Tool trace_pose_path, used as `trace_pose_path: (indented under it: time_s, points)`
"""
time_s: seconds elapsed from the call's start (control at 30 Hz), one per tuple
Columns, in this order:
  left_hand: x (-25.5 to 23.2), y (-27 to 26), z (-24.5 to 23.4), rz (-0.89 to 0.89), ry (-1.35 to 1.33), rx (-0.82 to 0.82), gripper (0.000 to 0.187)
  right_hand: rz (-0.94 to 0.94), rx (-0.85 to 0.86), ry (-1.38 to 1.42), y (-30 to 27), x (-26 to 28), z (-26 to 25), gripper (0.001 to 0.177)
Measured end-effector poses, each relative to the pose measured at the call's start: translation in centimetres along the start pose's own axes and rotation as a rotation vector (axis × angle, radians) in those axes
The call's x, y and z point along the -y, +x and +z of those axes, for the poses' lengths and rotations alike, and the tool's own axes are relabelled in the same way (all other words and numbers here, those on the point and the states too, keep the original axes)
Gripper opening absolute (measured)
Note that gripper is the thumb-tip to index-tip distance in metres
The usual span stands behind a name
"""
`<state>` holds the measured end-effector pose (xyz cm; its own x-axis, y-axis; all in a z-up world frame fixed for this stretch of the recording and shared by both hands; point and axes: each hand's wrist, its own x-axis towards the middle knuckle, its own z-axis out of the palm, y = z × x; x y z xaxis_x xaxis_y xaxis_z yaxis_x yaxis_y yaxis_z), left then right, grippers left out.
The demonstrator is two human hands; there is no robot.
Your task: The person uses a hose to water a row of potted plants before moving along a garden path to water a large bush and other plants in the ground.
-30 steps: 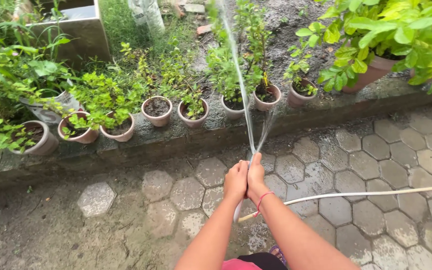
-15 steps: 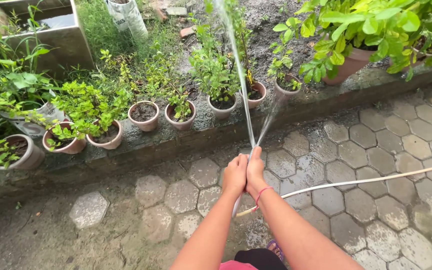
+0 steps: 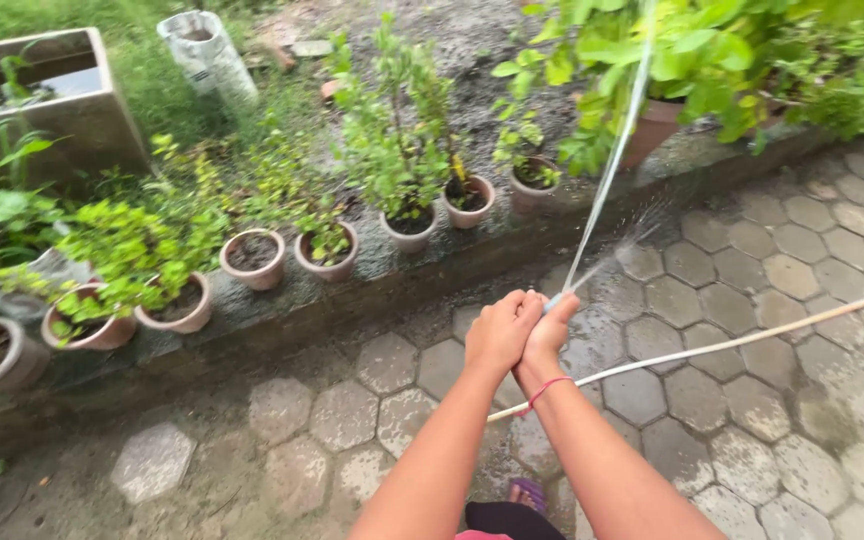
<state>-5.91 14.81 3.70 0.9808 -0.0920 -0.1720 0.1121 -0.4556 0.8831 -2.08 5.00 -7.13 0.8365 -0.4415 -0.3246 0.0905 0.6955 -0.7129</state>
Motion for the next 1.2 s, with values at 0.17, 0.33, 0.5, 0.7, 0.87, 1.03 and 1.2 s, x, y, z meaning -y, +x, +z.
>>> trace_pose_path:
  time_s: [0.17,0.33,0.5,0.7,0.87,1.03,1.2]
  points:
    - [-1.1,0.7,3.0,0.051,-0.011,0.011,0.049,0.007,-0.040,0.014,1.2,2.8,-1.3,0.063]
    - [-2.4,0.8,4.6,0.039,-0.007,0.027,0.049,0.005,-0.051,0.009,2.3,4.2,-2.6,0.061]
    - [-3.5,1.3,5.7,0.022,-0.022,0.008,0.050,0.034,-0.025,-0.001,3.0,5.8,-2.5,0.060]
    - [-3.0,1.8,6.7,-0.068,0.052,0.020,0.050,0.049,-0.110,-0.032,4.0,4.5,-3.6,0.058]
    - [-3.0,2.2,7.0,-0.113,0.055,-0.004,0.049,0.113,-0.070,-0.029,5.0,4.2,-3.8,0.059]
    - [-3.2,2.8,7.0,-0.138,-0.048,-0.097,0.049,0.157,0.016,-0.102,5.0,5.5,-1.4,0.059]
    - [-2.0,3.6,5.6,-0.234,-0.241,-0.275,0.048,0.269,0.169,-0.260,4.8,4.3,1.9,0.059]
